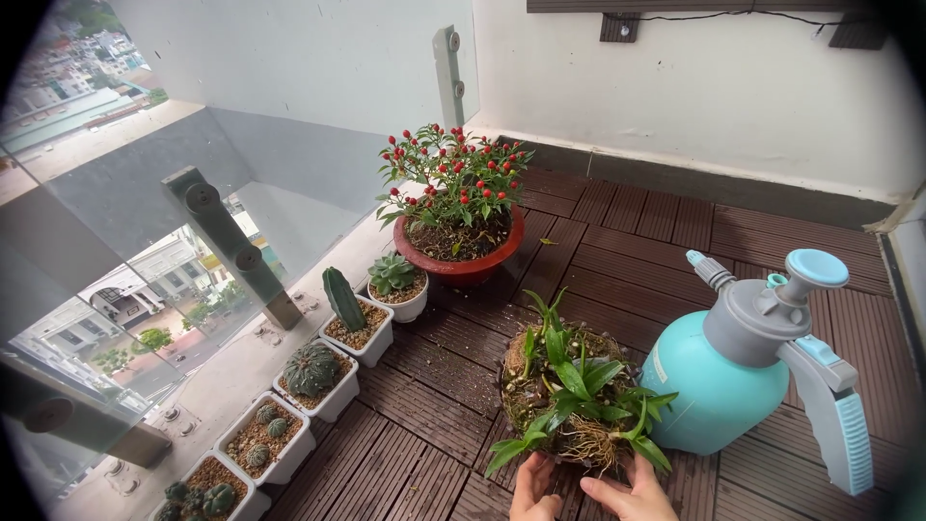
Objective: Watering orchid plants on a balcony using a pressure sprayer and hanging them back on a rack.
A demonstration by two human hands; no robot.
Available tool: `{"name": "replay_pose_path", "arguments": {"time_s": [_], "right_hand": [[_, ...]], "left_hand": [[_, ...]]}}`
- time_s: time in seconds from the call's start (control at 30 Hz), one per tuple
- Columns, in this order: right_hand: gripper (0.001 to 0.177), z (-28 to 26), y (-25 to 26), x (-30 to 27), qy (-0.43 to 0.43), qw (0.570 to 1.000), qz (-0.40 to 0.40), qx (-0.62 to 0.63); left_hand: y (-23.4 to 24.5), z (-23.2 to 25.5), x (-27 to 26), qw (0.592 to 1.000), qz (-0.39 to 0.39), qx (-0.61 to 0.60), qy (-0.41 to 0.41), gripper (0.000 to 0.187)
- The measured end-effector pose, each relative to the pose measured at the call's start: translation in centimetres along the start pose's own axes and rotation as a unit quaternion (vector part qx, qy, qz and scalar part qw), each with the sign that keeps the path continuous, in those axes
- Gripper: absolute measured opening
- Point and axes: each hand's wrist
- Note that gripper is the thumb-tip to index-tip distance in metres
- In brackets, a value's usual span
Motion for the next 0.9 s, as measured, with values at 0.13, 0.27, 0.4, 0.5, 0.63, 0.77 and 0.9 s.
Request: {"name": "replay_pose_path", "arguments": {"time_s": [0.13, 0.27, 0.4, 0.5, 0.63, 0.77, 0.9], "right_hand": [[0.097, -0.7, 0.0, -0.9, -0.056, 0.997, 0.019, -0.043], [0.088, -1.1, -0.4, -1.5, -0.078, 0.997, -0.003, 0.002], [0.088, -0.5, 0.2, 0.2, -0.069, 0.997, -0.001, 0.035], [0.093, -0.7, 0.2, 0.4, -0.065, 0.993, -0.007, 0.094], [0.095, -1.8, 0.0, -0.4, -0.065, 0.993, -0.026, 0.094], [0.103, -3.8, -0.6, -2.6, -0.06, 0.998, -0.015, 0.03], [0.113, -5.0, -1.3, -4.3, -0.039, 0.999, -0.001, -0.03]], "left_hand": [[3.0, 4.2, 1.8, 0.971, 0.06, 0.228, -0.03, 0.053], [1.1, 15.4, 1.2, 0.972, 0.062, 0.222, 0.032, 0.049], [-1.6, 20.0, 1.1, 0.944, -0.036, 0.31, 0.108, 0.076], [-2.2, 19.7, 2.7, 0.952, -0.041, 0.284, 0.11, 0.065], [-1.1, 19.5, 1.6, 0.949, -0.067, 0.298, 0.075, 0.06], [0.8, 19.2, -0.1, 0.959, -0.065, 0.26, 0.088, 0.042], [2.4, 18.3, -1.8, 0.963, -0.068, 0.236, 0.112, 0.044]]}}
Point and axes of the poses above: each hand's wrist, its own x-axis towards the middle knuckle, its own y-axis out of the back of the hand, z = x × y, and after that the axes turned 11 degrees about x, right-handed
